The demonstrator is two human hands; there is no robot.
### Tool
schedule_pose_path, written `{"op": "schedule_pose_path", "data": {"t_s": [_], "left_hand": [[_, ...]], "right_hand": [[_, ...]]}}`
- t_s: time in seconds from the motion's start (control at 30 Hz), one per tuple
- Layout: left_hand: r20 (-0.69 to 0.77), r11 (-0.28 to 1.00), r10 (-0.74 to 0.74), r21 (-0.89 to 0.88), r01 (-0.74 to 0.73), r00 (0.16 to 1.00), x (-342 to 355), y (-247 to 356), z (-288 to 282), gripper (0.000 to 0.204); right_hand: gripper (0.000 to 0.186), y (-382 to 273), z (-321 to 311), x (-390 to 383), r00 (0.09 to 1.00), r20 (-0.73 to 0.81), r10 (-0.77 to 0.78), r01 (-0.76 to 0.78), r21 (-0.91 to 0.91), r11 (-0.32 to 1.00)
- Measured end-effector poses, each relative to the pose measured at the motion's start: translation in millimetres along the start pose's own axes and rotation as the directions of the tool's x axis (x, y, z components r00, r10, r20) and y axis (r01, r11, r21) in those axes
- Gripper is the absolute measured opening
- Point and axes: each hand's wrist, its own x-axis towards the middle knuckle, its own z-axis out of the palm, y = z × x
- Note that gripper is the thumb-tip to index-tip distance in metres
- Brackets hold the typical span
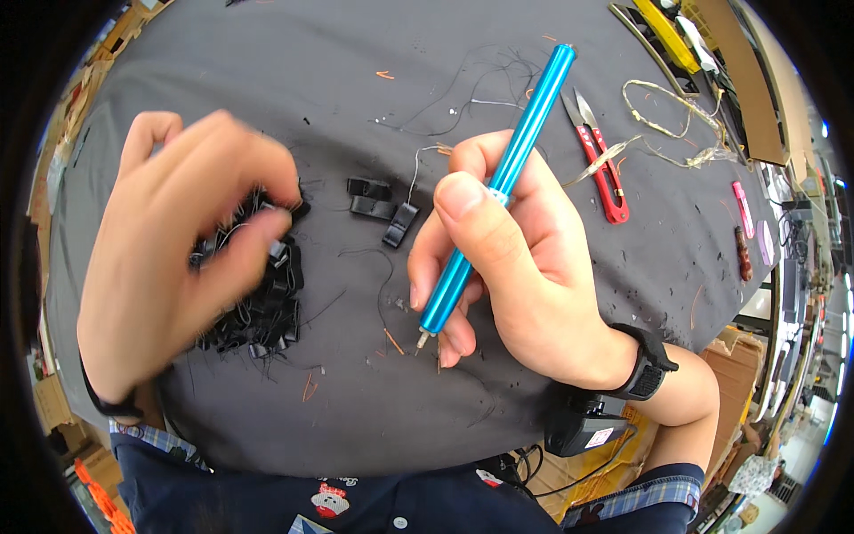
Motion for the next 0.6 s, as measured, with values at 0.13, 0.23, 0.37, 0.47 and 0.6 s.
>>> {"op": "schedule_pose_path", "data": {"t_s": [0.13, 0.23, 0.37, 0.47, 0.6], "left_hand": [[-0.223, 0.936, 0.326, -0.063, -0.347, 0.919, -26.4, 34.6, -12.6, 0.032], [-0.187, 0.907, 0.416, 0.011, -0.421, 0.89, -38.3, 45.4, -38.6, 0.027], [-0.284, 0.865, 0.49, 0.041, -0.5, 0.824, -40.9, 45.6, -41.2, 0.027], [-0.287, 0.851, 0.51, 0.034, -0.523, 0.811, -36.6, 45.7, -36.9, 0.027], [-0.299, 0.851, 0.508, 0.027, -0.525, 0.808, -35.5, 40.9, -32.6, 0.027]], "right_hand": [[0.018, -0.5, 6.7, -0.2, 0.998, -0.06, 0.034, -0.031, 0.059, 0.998], [0.017, -0.3, 4.6, 0.4, 0.999, -0.03, 0.01, -0.008, 0.062, 0.998], [0.019, 0.7, 2.9, 2.7, 1.0, 0.012, -0.011, 0.009, 0.114, 0.993], [0.018, -1.3, 2.5, 1.6, 1.0, -0.022, 0.008, -0.006, 0.071, 0.997], [0.02, -2.3, -0.2, 3.5, 0.999, -0.04, -0.006, 0.008, 0.058, 0.998]]}}
